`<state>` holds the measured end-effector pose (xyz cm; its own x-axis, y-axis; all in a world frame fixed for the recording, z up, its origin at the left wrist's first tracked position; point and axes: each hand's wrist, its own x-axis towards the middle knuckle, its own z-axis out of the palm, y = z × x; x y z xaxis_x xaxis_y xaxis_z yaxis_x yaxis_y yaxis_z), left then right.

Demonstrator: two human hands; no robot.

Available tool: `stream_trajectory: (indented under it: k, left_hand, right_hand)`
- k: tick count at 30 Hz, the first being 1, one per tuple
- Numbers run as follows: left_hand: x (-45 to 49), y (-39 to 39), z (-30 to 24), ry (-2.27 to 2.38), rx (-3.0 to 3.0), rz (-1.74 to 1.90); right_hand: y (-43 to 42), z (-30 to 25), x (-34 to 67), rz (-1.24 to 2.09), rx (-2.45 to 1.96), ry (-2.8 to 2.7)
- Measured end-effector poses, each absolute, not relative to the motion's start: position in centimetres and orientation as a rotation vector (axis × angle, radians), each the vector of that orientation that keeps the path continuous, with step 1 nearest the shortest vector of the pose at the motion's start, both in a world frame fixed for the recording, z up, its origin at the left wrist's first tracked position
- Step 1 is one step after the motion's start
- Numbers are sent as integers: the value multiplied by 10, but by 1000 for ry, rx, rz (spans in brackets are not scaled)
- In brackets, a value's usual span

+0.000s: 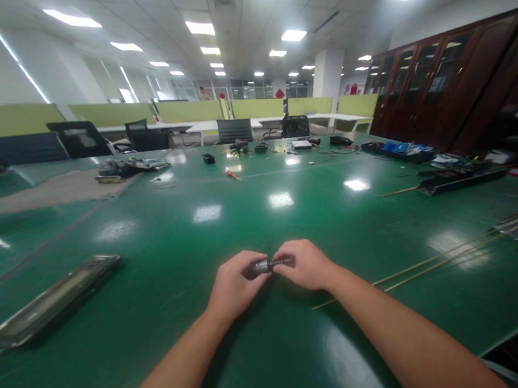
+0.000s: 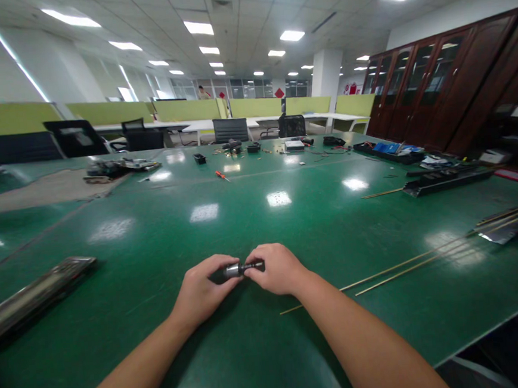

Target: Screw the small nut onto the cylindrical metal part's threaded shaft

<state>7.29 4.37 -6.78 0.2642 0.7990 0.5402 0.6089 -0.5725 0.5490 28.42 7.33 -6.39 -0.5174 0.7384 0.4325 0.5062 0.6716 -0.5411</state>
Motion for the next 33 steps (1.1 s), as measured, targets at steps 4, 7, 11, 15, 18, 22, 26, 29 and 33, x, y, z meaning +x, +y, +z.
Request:
stream_trajectory:
  k: [4,7,11,15,18,22,26,29,33]
  left_hand:
    - [73,43,-67,1312,2306,1191]
    - [73,44,-67,1328,2305,1188]
    - [72,44,-66,1331,2300,1191]
    - [73,43,-64,1331,2301,1195]
    - [74,42,-63,1321,2300,1197]
    - [73,43,-64,1316,2315,1197]
    - [73,44,-65,1333,2325,1204]
    - [73,44,-66,1335,2323,1197]
    - [72,44,-66,1343,2315,1195]
  right_hand:
    - [73,-63,285,459,-963,-2235]
    - [73,-62,286,459,-969,-2235]
    - [73,-61,286,459,-992,-2231]
    - [73,-62,287,455,-990,-2233]
    - [74,-61,287,467,-995,-2235]
    - [74,-60,287,481,-1008,-2238]
    - [74,-60,287,486,-1005,-2240]
    - [74,-60,287,485,-1017,-2241]
    - [74,-59,288,483,-1040,-2239]
